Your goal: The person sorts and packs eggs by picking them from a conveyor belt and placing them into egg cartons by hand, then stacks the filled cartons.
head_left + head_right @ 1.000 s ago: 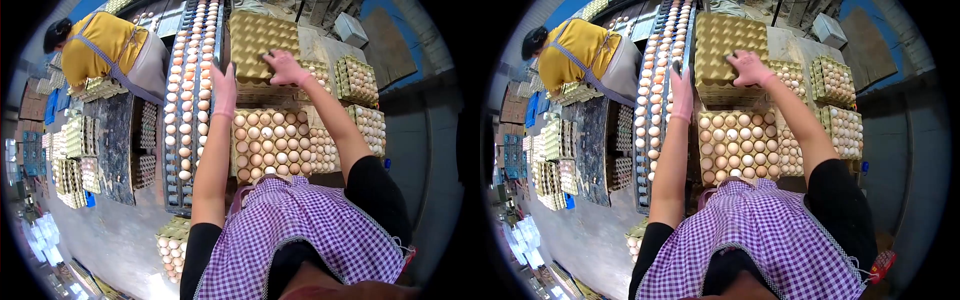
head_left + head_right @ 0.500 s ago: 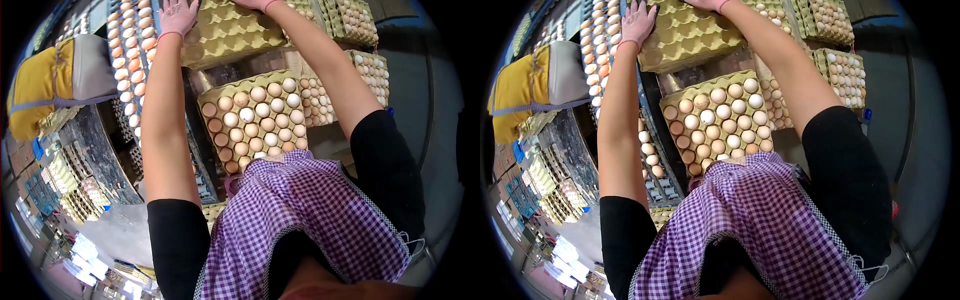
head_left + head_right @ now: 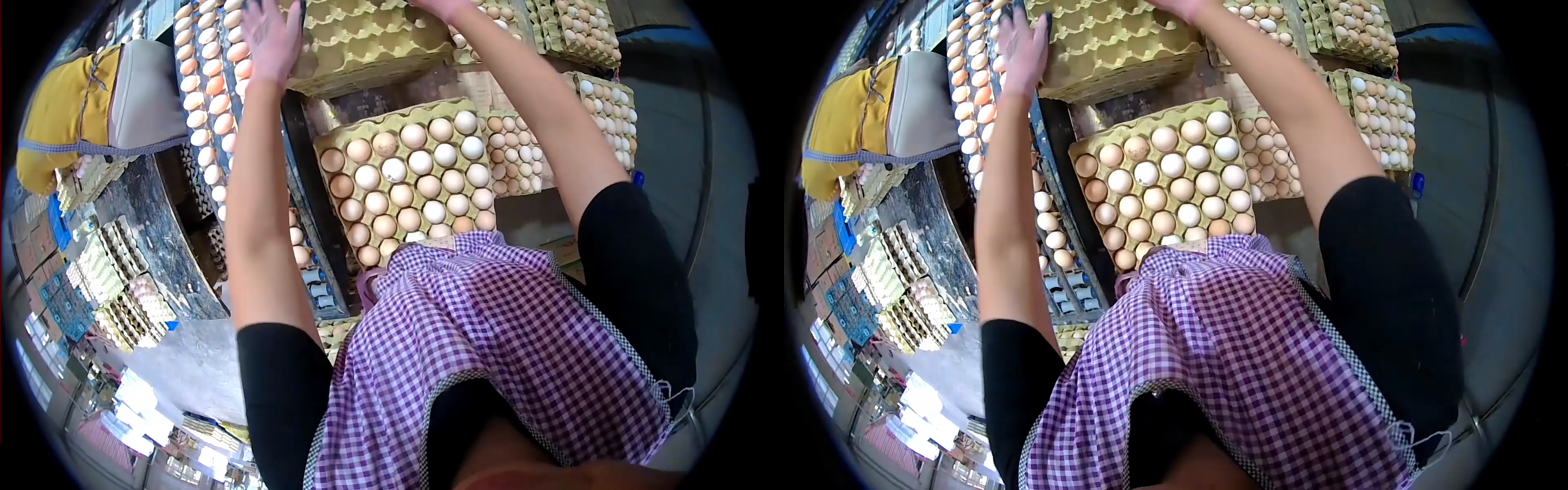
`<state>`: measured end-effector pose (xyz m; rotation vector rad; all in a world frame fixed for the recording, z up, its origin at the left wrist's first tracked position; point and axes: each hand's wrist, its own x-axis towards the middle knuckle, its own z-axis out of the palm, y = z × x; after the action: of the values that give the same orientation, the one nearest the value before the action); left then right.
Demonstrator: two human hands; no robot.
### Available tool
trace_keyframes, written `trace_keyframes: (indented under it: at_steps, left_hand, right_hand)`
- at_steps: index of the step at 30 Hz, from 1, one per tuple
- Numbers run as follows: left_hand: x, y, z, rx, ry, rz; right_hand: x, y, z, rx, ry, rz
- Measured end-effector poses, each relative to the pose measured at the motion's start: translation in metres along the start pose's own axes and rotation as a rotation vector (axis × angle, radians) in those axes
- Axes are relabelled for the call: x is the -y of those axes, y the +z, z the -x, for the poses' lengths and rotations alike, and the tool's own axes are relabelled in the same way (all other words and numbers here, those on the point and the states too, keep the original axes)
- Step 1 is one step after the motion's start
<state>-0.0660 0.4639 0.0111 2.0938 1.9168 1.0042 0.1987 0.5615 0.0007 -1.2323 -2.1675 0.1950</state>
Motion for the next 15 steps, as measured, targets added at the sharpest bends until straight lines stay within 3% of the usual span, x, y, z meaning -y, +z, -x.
trace_keyframes:
  at_steps: [2,3,6,8,9,11,13,15]
  left_hand:
    - [-0.02,-0.016,0.069,-0.12,-0.056,-0.076]
    - [-0.031,-0.021,0.105,-0.033,-0.048,-0.109]
    - [-0.06,-0.009,0.19,0.292,-0.026,-0.287]
    - [-0.079,-0.014,0.217,0.53,0.053,-0.399]
    - [-0.081,-0.01,0.223,0.402,0.051,-0.426]
    - [-0.085,-0.015,0.232,0.395,0.063,-0.403]
    - [-0.096,-0.03,0.242,0.36,0.113,-0.364]
    - [-0.106,-0.036,0.245,0.339,0.025,-0.356]
  right_hand:
    - [0.041,-0.066,0.062,-0.049,-0.076,-0.143]
    - [0.047,-0.077,0.099,-0.05,-0.08,-0.198]
    - [0.065,-0.084,0.197,0.255,-0.103,-0.07]
    - [0.067,-0.073,0.25,0.443,-0.045,0.228]
    - [0.068,-0.073,0.258,0.43,-0.054,0.233]
    - [0.075,-0.08,0.273,0.358,-0.167,0.363]
    - [0.091,-0.093,0.284,0.326,-0.135,0.342]
    - [0.092,-0.094,0.279,0.292,-0.11,0.319]
